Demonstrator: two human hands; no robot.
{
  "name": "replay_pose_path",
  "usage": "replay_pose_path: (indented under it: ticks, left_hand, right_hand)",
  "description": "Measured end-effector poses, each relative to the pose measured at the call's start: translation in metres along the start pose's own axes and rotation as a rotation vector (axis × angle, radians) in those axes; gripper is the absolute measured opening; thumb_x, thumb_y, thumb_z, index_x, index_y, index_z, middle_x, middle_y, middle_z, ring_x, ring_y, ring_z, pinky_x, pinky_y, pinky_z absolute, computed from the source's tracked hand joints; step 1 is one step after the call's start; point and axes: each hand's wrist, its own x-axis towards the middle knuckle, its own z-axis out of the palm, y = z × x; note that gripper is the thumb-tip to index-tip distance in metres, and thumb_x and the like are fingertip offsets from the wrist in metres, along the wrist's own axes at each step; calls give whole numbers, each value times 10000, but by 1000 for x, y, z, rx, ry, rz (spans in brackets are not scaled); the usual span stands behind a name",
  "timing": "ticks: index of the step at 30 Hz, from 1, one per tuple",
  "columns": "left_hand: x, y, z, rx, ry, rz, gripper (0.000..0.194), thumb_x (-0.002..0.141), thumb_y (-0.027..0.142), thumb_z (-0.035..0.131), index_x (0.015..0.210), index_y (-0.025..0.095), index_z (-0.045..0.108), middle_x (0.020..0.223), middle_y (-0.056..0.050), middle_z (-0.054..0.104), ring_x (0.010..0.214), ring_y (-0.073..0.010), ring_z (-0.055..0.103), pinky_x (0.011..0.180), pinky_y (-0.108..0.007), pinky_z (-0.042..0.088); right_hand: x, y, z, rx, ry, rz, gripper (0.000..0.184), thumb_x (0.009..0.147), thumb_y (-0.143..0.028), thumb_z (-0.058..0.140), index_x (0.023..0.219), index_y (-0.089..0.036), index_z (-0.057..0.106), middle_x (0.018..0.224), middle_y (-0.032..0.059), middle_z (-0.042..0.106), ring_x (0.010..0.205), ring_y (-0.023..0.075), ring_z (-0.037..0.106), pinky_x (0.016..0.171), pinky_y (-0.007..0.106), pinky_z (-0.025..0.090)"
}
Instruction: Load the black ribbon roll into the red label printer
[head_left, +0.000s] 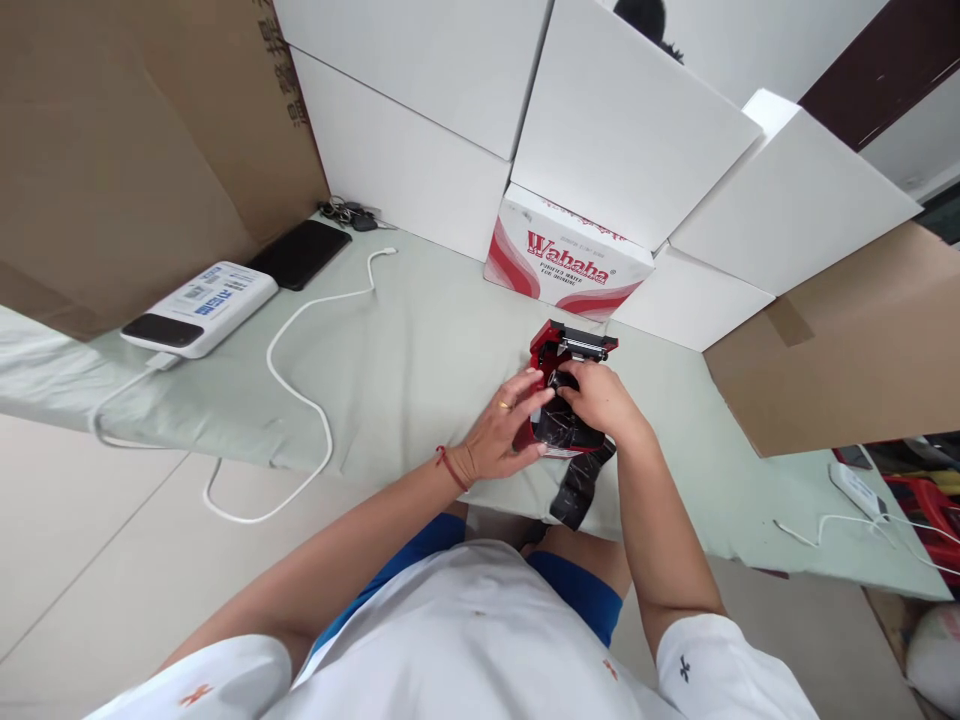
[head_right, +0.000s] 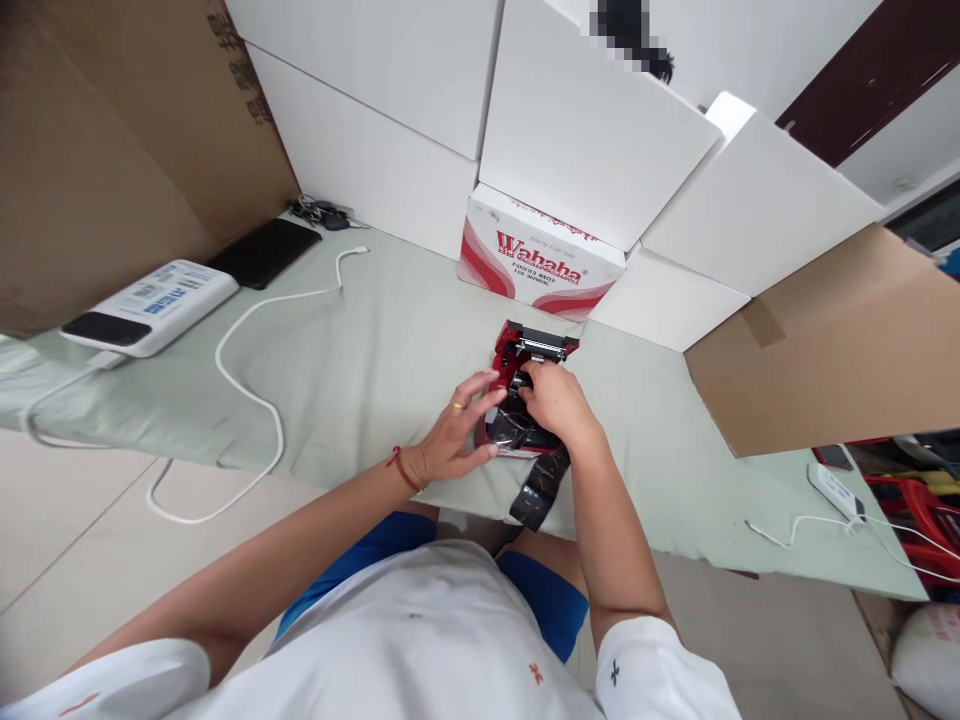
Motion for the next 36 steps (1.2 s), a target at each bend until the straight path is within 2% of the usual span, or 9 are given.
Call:
replay_pose_path:
  ticks: [3,8,16,20,22,25,28,33,36]
  left_hand:
    - [-3,1,2,114,-60,86,685,927,447,776,1586,427,591,1782,-81,386,1704,-460,262,1388,-738,178]
    - [-6,-2,4,178,-21,141,606,909,361,777,1506,401,680,1716,-105,479,1687,-467,298,1367,-750,218]
    - [-8,1,5,203,-60,94,472,925,398,764,1396,378,752,1592,-105,633,1654,-429,403,1371,-753,231]
    - [-11,6,8,271,-73,144,432,969,280,682,1394,338,734,1458,-107,753,1520,-362,614,1380,-701,288]
    - [-11,8,11,350,-69,189,412,973,232,658,1371,312,731,1430,-107,777,1461,-335,678,1358,-674,361]
    - [-9,14,15,485,10,332,396,974,168,642,1353,264,708,1354,-103,816,1397,-296,734,1316,-627,450]
    - [-5,20,17,557,73,471,394,982,130,643,1361,228,677,1279,-92,843,1360,-260,759,1312,-563,470]
    - [-4,24,15,599,70,528,371,1015,146,647,1378,218,673,1214,-67,866,1326,-229,778,1349,-512,432]
    - [-6,23,13,609,53,500,390,1020,159,628,1398,243,676,1228,-58,867,1323,-226,779,1347,-505,435]
  right_hand:
    - [-1,-2,-1,-22,-4,13,419,1035,-246,628,1440,-184,717,1336,183,778,1181,319,750,998,376,518]
    - [-4,-2,6,3,7,1,469,1042,-230,611,1506,-202,673,1463,167,741,1260,322,734,1040,387,522]
    - [-3,6,22,145,59,-67,400,1003,-167,628,1372,-235,764,1415,95,795,1210,279,761,1024,377,554]
    - [-13,15,25,275,211,-116,269,1032,-202,619,1202,-237,824,1287,56,840,1172,211,769,1055,313,554]
    - [-20,21,26,332,338,-94,319,1108,-304,525,1221,-226,812,1242,65,841,1088,197,774,1019,311,569]
    - [-23,34,30,437,654,12,482,1154,-476,401,1293,-203,772,1235,106,819,995,216,757,945,358,589]
    - [-16,47,37,596,945,79,524,1103,-595,486,1388,-227,729,1377,139,769,1059,237,749,923,391,607]
    - [-1,50,44,747,871,-33,627,1101,-635,489,1594,-258,578,1577,161,668,1422,278,654,1197,508,525]
    - [-2,46,44,716,852,-72,590,1123,-619,469,1562,-256,623,1425,136,758,1352,266,679,1220,519,502]
